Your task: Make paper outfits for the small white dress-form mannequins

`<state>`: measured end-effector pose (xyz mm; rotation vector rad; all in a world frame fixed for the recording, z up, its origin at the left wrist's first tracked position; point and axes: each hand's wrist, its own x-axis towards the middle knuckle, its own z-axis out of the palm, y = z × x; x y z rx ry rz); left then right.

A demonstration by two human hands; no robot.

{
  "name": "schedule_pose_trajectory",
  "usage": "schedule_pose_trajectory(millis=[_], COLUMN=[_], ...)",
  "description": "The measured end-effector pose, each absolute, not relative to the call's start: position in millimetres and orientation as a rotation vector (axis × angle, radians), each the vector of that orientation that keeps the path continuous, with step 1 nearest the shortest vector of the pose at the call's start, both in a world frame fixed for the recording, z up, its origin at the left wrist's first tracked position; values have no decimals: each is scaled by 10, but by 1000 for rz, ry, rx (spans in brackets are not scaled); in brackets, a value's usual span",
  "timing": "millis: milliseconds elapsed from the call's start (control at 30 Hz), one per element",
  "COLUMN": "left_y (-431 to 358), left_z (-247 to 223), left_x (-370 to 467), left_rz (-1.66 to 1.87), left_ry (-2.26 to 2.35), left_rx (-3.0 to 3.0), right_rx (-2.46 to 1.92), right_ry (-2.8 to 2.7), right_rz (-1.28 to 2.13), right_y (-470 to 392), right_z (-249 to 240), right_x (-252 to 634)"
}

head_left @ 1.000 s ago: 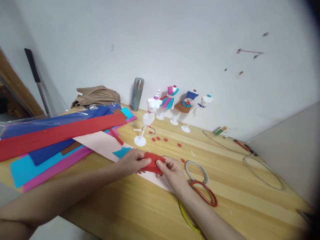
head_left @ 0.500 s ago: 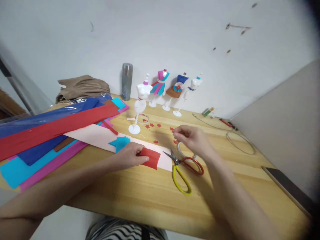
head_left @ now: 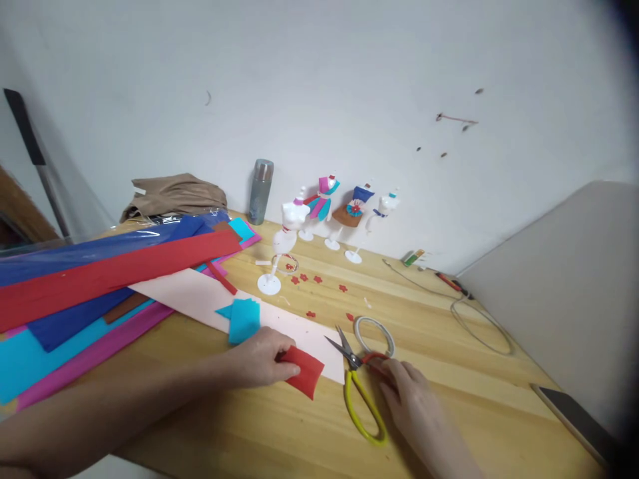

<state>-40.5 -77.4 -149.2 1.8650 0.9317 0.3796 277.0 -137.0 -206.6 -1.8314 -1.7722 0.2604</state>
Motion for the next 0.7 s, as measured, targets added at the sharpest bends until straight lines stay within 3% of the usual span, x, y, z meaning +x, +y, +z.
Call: schedule_pose_trajectory(millis=[200,367,567,700], left_y=[-803,-815,-853,-852], left_z=[-1498,-1528,-1546,-1553], left_x=[-380,-345,-287,-282], left_rz=[417,399,397,411], left_ry=[932,916,868,847], left_rx=[1858,1823,1768,1760], right_rx=[-1835,-1833,-1381,-1573], right_ry=[-1905,-1850,-1577,-1421], right_rz=[268,212,58,-48], right_y=[-1313,-1086,295,1429], right_z=[-2048,-1490,-720,-598], right_x=[2816,2684,2181,1791])
